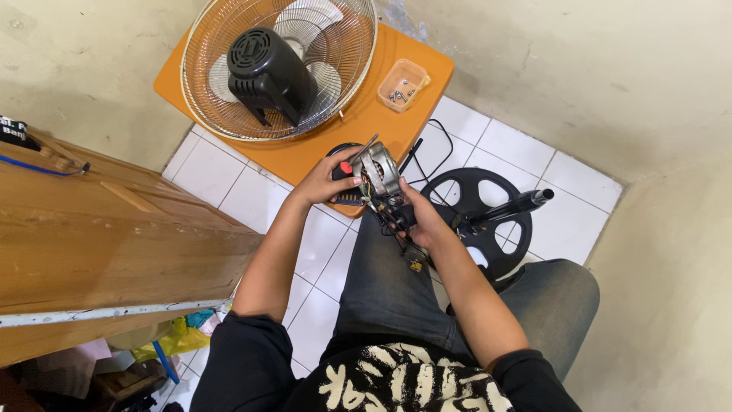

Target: The person sits on the floor and uses a screwdriver to remove screws from a disassembled electric fan motor. They detach the motor housing, separate the internal components, and place the screwdriver and parts on a nearby table.

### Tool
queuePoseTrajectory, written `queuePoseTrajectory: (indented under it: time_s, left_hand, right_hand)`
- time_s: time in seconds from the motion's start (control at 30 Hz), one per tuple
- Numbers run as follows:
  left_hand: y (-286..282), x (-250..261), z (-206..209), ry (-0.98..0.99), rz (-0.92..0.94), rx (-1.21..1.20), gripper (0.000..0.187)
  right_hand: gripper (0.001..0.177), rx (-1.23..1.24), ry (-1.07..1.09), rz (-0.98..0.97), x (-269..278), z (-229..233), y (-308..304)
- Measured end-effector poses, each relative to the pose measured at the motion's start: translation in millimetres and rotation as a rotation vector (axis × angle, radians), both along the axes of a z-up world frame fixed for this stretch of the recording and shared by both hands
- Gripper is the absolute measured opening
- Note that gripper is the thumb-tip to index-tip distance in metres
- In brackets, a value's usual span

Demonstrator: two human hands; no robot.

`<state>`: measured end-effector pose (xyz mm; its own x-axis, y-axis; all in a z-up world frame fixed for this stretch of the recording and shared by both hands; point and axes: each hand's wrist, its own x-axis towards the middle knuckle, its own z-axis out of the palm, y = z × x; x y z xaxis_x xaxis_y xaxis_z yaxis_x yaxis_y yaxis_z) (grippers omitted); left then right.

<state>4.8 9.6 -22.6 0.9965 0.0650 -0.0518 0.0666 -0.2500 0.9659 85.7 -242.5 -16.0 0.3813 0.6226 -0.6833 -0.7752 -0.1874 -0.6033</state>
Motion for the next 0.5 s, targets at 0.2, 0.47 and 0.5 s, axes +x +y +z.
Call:
queuePoseTrajectory:
  time_s: [0.2,0.47,0.5]
  left_hand:
    - [5.8,6.4,6.5,0.152,0.077,-0.043,0.073]
    - [7.7,26.8,45.2,0.251,0.065,-0.019,0.067]
    - [7.8,29.2,46.8,0.263,0.069,-0.011,0.066]
  right_hand:
    - [0.048,0.048,0.002,-0.010,6.3,-13.6,11.0]
    - [0.037,0.081,0.040,-0.070,15.0,-44.0,23.7]
    - [0.036,0.115,0.050,-0.085,16.4,-48.2,25.3]
